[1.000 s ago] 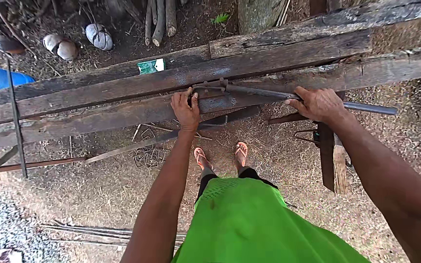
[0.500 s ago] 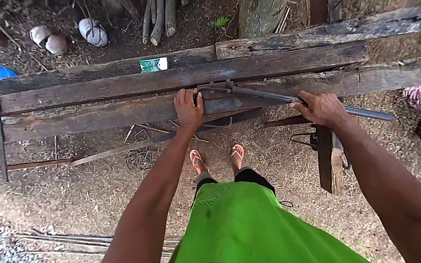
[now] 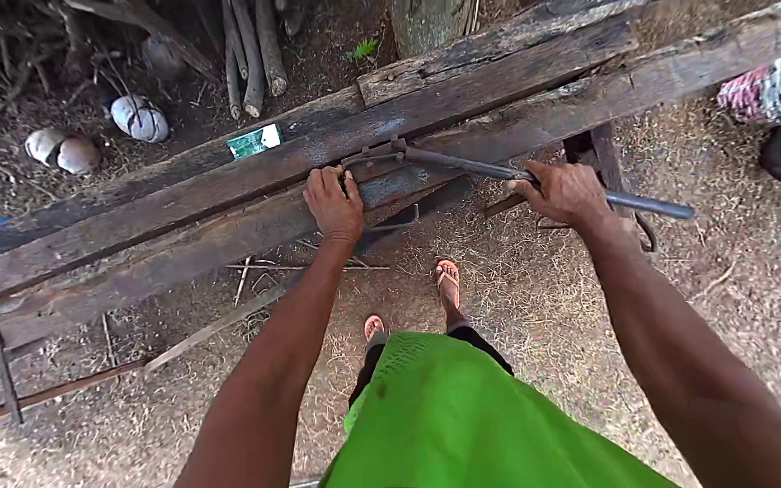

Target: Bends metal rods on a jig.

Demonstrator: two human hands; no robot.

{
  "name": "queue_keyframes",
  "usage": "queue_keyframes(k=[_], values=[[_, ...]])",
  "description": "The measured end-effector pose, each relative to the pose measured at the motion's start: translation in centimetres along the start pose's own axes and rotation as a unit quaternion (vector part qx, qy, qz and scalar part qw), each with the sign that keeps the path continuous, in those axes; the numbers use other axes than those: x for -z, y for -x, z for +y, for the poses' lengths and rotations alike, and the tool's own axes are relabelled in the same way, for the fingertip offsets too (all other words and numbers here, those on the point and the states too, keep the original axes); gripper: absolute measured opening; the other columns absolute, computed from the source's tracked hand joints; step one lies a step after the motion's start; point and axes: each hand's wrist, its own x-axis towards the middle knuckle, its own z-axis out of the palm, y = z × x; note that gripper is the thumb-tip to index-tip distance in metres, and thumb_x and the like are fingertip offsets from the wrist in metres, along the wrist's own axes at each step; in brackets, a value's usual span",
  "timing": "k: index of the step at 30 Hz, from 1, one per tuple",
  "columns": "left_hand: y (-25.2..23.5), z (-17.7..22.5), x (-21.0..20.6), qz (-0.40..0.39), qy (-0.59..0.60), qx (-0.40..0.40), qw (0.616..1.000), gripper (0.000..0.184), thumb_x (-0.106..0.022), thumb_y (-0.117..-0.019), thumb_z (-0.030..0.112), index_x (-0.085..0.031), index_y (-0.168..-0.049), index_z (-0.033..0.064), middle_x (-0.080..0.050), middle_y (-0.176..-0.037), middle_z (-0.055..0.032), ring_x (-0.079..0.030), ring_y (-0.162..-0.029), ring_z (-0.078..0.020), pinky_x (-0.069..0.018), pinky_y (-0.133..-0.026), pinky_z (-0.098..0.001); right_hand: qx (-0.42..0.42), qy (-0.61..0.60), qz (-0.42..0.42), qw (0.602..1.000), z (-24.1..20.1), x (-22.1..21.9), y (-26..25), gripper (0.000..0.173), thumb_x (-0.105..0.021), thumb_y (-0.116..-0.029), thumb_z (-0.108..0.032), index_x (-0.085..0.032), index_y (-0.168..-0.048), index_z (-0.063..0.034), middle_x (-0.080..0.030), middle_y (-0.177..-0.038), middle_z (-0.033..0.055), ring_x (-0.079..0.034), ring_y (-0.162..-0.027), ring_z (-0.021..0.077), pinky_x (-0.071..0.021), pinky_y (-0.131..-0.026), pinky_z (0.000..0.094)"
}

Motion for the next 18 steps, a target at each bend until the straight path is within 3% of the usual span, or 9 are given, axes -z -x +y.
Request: queue_keyframes(k=[3,6,9,11,14,18], values=[[0.0,0.3,0.3,-0.027,-0.008,0.004,1.0,0.037,-0.042,-0.1071,0.03,-0.065,-0.12,0.0035,-0.063,-0.117,-0.0204,-0.061,-0.114,-0.0371,-0.0447,-0.097,-0.054,-0.111,-0.04,0.008,0.993,-4.7,-2.3,4.8,0.072,-0.034,-0.102,-0.069,-0.064,-0.108,-0.0045,-0.068,-0.083,0.0258,-0.069,-0.082,0.0512,-0.0499,-0.066,0.0692],[-0.1,0.6,0.7,-0.039,-0.015,-0.001,0.999,0.036,-0.041,-0.1074,0.028,-0.063,-0.121,0.0041,-0.062,-0.12,-0.0205,-0.061,-0.115,-0.0383,-0.0458,-0.095,-0.0551,-0.241,-0.107,0.06,0.963,-13.2,-5.4,9.8,0.065,-0.034,-0.104,-0.066,-0.063,-0.111,-0.0074,-0.066,-0.078,0.0221,-0.068,-0.073,0.0462,-0.0508,-0.058,0.0654],[-0.4,1.1,1.1,-0.071,-0.009,0.005,0.997,0.037,-0.038,-0.1085,0.027,-0.06,-0.124,0.002,-0.06,-0.126,-0.0227,-0.058,-0.12,-0.0406,-0.044,-0.098,-0.0572,-0.356,-0.194,0.043,0.913,-22.2,-7.2,11.8,0.057,-0.037,-0.1068,-0.058,-0.061,-0.121,-0.0089,-0.07,-0.086,0.0196,-0.071,-0.083,0.0432,-0.0541,-0.07,0.0637],[-0.2,1.3,1.4,-0.082,-0.002,0.004,0.997,0.038,-0.036,-0.1087,0.027,-0.059,-0.126,0.0019,-0.059,-0.129,-0.023,-0.057,-0.122,-0.0406,-0.0433,-0.099,-0.0577,-0.352,-0.218,0.014,0.91,-22.9,-7.8,12.1,0.056,-0.037,-0.1075,-0.057,-0.058,-0.125,-0.0075,-0.07,-0.091,0.0214,-0.07,-0.088,0.0443,-0.0538,-0.074,0.0644],[-0.7,1.2,1.7,-0.08,-0.006,0.0,0.997,0.038,-0.037,-0.1093,0.026,-0.059,-0.126,0.0003,-0.058,-0.13,-0.0249,-0.057,-0.122,-0.0419,-0.0439,-0.097,-0.0583,-0.291,-0.261,-0.019,0.92,-20.3,-7.1,11.9,0.057,-0.037,-0.1085,-0.054,-0.056,-0.126,-0.004,-0.068,-0.092,0.0228,-0.069,-0.09,0.0434,-0.053,-0.079,0.0637],[-0.6,1.2,1.7,-0.089,-0.002,-0.001,0.996,0.037,-0.039,-0.1089,0.025,-0.06,-0.125,-0.0014,-0.058,-0.129,-0.0251,-0.057,-0.123,-0.0431,-0.0442,-0.097,-0.0603,-0.208,-0.335,-0.02,0.919,-17.3,-8.1,11.8,0.05,-0.039,-0.1099,-0.048,-0.059,-0.121,-0.0025,-0.063,-0.086,0.0162,-0.064,-0.081,0.0326,-0.0524,-0.078,0.0551]])
